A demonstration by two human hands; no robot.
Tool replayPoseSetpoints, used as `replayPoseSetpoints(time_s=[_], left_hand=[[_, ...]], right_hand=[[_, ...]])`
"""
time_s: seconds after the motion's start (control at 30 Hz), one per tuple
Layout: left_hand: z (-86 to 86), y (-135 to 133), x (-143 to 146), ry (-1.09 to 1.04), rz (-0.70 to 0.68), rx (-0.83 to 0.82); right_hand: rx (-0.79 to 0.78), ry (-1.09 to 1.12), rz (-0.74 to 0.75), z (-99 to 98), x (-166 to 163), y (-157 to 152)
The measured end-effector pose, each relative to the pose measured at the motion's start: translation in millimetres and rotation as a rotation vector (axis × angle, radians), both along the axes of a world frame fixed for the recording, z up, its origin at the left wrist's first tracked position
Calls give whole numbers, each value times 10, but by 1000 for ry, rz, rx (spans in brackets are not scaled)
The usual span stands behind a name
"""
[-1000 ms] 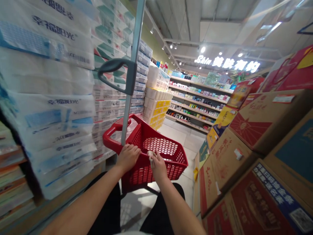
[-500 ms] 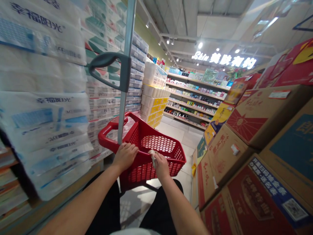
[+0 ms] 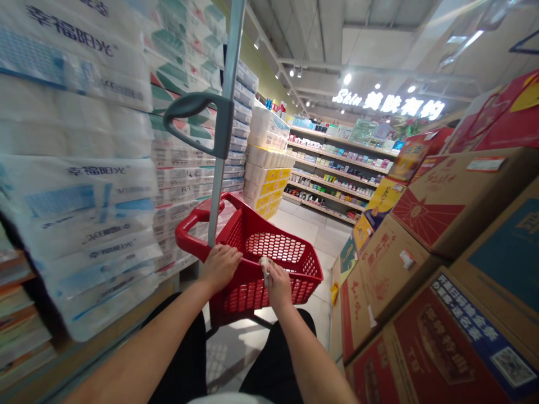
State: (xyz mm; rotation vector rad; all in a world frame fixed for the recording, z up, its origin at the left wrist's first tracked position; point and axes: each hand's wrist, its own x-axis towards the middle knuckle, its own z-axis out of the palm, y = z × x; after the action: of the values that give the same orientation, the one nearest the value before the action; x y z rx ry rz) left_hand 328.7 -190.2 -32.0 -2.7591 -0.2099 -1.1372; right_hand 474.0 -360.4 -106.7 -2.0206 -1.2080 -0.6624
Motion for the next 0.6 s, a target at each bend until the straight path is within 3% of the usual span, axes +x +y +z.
replayPoseSetpoints(time_s=[0.2,0.47,0.6], left_hand=[[-17,77,61,12,-9,-9],[-16,281,225,9,8,-27],[-18,358,297,14,22,-36]], right_hand=[[-30,-1,58,43,6,109],[-107,-111,224,-110,128,207],[-66,-187,232,-132,255,257]])
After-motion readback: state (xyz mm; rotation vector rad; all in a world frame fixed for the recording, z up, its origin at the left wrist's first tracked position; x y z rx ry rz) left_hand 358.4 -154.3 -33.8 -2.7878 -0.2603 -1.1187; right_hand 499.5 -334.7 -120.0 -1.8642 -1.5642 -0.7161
